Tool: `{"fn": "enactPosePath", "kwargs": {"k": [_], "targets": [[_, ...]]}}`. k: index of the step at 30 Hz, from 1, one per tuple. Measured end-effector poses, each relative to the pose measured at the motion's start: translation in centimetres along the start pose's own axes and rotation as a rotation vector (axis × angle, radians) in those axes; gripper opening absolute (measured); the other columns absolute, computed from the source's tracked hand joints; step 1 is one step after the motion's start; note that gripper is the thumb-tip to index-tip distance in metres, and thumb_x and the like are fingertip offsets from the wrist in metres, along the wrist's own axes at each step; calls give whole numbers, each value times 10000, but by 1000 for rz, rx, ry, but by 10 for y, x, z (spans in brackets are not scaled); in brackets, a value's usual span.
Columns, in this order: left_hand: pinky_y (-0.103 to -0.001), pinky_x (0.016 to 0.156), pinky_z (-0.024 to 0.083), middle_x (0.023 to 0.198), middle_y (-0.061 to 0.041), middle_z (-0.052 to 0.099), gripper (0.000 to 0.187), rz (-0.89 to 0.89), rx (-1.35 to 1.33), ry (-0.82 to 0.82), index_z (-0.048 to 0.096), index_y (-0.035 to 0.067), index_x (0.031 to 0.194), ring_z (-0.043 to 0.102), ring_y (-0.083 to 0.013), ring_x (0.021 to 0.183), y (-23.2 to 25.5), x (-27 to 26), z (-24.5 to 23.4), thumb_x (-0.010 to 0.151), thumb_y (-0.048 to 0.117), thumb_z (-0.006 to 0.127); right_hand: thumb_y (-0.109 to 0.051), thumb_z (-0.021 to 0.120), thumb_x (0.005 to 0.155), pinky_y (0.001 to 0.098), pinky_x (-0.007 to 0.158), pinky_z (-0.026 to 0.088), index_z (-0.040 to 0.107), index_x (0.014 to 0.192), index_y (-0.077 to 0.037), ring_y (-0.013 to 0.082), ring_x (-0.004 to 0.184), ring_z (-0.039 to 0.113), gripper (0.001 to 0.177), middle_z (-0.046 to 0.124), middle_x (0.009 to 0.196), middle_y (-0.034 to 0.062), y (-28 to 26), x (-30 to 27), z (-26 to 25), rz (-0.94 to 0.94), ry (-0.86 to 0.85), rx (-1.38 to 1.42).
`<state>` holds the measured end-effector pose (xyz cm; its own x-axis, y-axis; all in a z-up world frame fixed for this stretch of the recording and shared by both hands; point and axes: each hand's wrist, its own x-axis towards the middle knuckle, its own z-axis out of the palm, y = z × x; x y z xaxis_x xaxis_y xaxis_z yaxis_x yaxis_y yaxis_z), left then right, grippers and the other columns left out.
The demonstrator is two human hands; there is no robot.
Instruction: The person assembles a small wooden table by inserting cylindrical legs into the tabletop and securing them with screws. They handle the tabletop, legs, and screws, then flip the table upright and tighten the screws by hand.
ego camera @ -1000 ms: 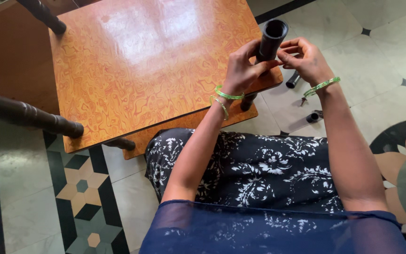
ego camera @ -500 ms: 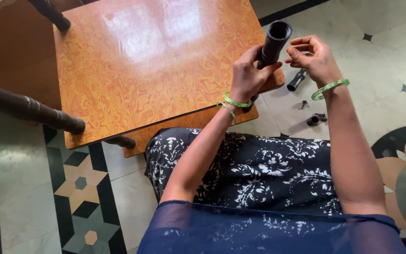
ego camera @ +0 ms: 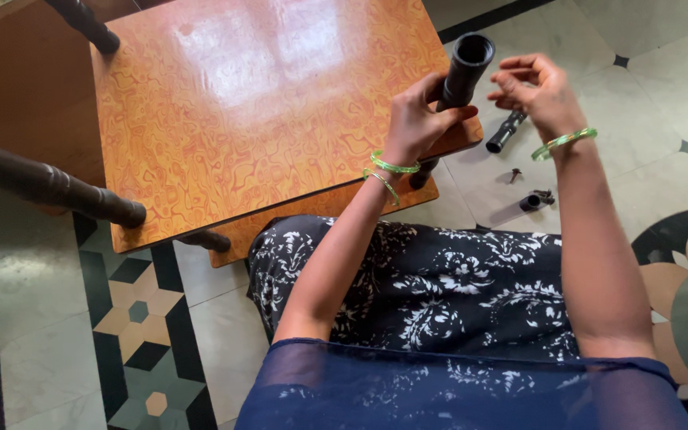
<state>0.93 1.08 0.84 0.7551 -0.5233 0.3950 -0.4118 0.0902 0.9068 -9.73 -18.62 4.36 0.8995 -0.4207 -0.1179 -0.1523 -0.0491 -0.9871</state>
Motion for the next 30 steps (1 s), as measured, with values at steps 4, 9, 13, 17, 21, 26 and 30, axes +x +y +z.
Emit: {"fn": "enactPosePath", "kwargs": {"k": [4, 9, 13, 17, 21, 26, 30], "targets": [[-326, 776, 637, 969, -115, 788, 499, 1, 60, 43, 705, 19, 1105, 785, -172, 868, -3, -5, 7, 718, 256, 913, -190, 686, 1058, 328, 860, 644, 594, 1284, -21, 208, 982, 749, 297, 728, 1142, 99, -10, -1, -14, -21, 78, 57], [-324, 737, 626, 912, -96, 794, 447, -5, 38, -23, 701, 20, 1078, 777, -147, 801, -8, -3, 4, 755, 253, 904, -147, 655, 1149, 386, 973, 617, 596, 1295, -1, 254, 1064, 736, 214, 729, 1244, 131, -27, -11, -51, -152, 69, 311], [-316, 725, 618, 891, -86, 797, 377, -3, 33, -68, 707, 18, 1038, 760, -130, 784, -11, -1, 0, 785, 213, 907, -94, 642, 1125, 374, 973, 552, 609, 1264, -4, 267, 1059, 696, 170, 678, 1151, 128, -16, -23, -80, -228, 42, 423], [-304, 757, 636, 922, -75, 794, 382, -41, -96, -107, 697, -4, 1078, 749, -118, 822, -10, -1, 1, 796, 171, 886, -110, 585, 1180, 382, 988, 554, 572, 1294, -39, 263, 1055, 667, 134, 652, 1184, 118, 24, -39, -103, -119, 59, 541], [-300, 797, 624, 948, -68, 800, 405, 43, -43, -153, 702, -23, 1083, 772, -132, 871, -10, 6, -6, 783, 141, 919, -153, 620, 1156, 407, 997, 576, 571, 1322, -94, 266, 1099, 679, 182, 691, 1264, 124, 75, -54, -129, 64, 198, 645], [-298, 812, 629, 962, -73, 793, 426, 23, -56, -211, 701, -26, 1113, 767, -129, 887, -12, 11, -11, 785, 128, 923, -140, 656, 1118, 400, 952, 566, 604, 1257, -91, 256, 1069, 679, 156, 700, 1206, 103, 137, -74, -168, 142, 421, 686], [-302, 835, 626, 975, -69, 779, 379, -17, -120, -241, 703, -32, 1093, 754, -123, 912, -15, 11, -10, 809, 105, 913, -138, 650, 1106, 390, 866, 596, 597, 1223, -78, 263, 995, 708, 142, 713, 1163, 120, 189, -81, -203, 186, 522, 680]]}}
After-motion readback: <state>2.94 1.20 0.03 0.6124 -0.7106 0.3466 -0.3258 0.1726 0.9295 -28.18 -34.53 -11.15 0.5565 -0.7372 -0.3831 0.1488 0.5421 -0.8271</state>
